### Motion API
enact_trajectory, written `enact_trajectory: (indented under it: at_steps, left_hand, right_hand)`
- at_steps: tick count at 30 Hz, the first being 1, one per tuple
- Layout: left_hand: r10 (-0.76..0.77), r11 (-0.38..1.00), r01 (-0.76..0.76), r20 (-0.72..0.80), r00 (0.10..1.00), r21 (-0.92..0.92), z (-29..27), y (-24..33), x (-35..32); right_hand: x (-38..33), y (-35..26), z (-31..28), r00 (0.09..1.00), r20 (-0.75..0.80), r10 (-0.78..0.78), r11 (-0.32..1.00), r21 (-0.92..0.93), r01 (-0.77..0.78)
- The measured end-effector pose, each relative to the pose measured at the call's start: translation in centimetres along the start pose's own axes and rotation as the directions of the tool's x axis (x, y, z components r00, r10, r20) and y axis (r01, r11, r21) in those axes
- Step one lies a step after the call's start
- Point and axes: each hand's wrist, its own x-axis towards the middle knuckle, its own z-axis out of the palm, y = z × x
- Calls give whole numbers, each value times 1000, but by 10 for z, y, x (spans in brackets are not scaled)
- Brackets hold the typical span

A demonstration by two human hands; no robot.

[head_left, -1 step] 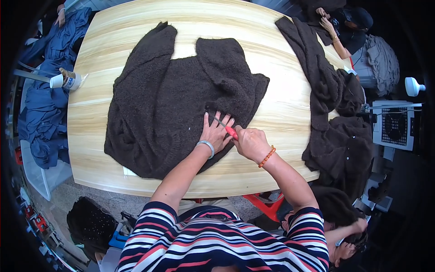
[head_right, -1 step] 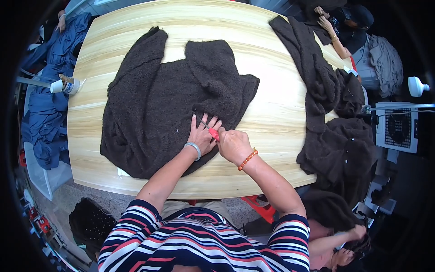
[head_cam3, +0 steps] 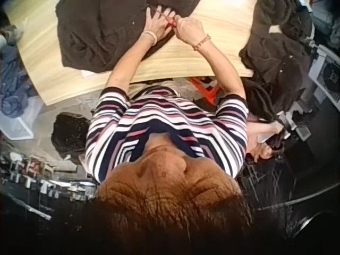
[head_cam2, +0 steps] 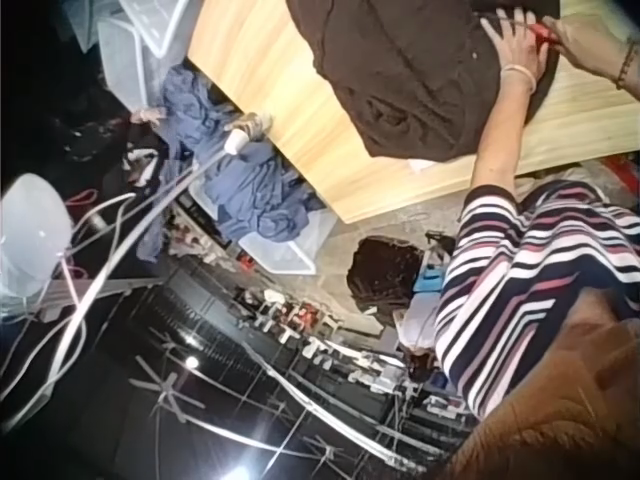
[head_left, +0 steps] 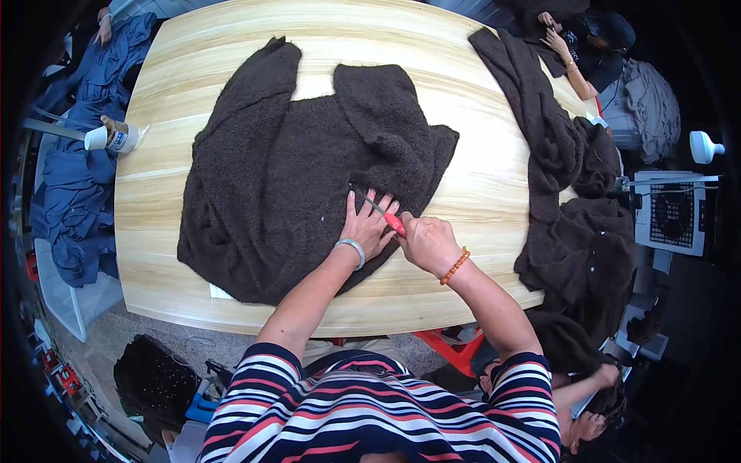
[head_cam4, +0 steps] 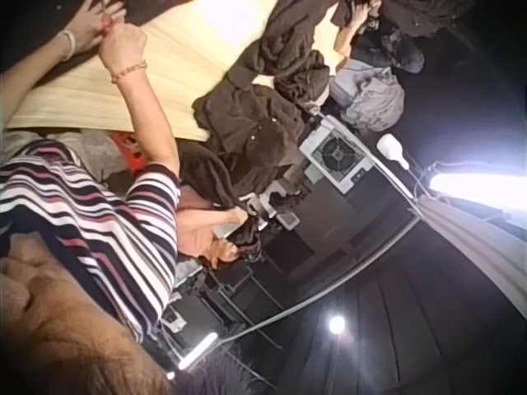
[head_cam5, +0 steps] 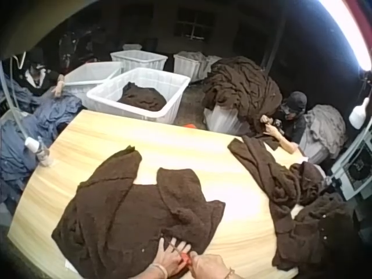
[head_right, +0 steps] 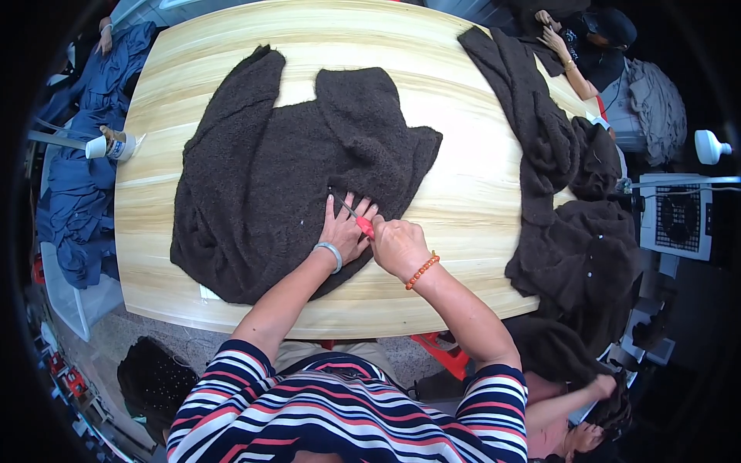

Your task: Trimming loose threads and excess fabric from brown and blue garments using a pair of scissors.

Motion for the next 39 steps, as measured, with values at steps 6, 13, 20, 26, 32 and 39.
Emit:
enact_trajectory:
  at_steps: [6, 13, 20, 26, 32, 39]
  left_hand:
    - [-3, 999, -1, 129, 992, 32, -5, -1, 4]
    - [-2, 999, 1, 32, 999, 38, 15, -3, 4]
    - [35, 998, -30, -99, 994, 56, 33, -10, 5]
    - [10, 995, -12, 25, 1000, 104, 20, -2, 7]
    - [51, 999, -52, -74, 996, -4, 33, -10, 6]
    - [26, 999, -29, 100, 995, 27, 14, -3, 9]
  right_hand:
    - [-1, -10, 10, 998, 23, -66, 998, 21, 65]
    - [-9, -13, 10, 987, 101, -126, 989, 92, 117]
    - [-4, -30, 19, 981, 56, -187, 979, 90, 182]
    - [-3, -24, 20, 992, 10, -122, 985, 121, 120]
    - [3, -40, 25, 975, -11, -221, 972, 80, 221]
    - [0, -19, 29, 996, 26, -82, 988, 132, 77]
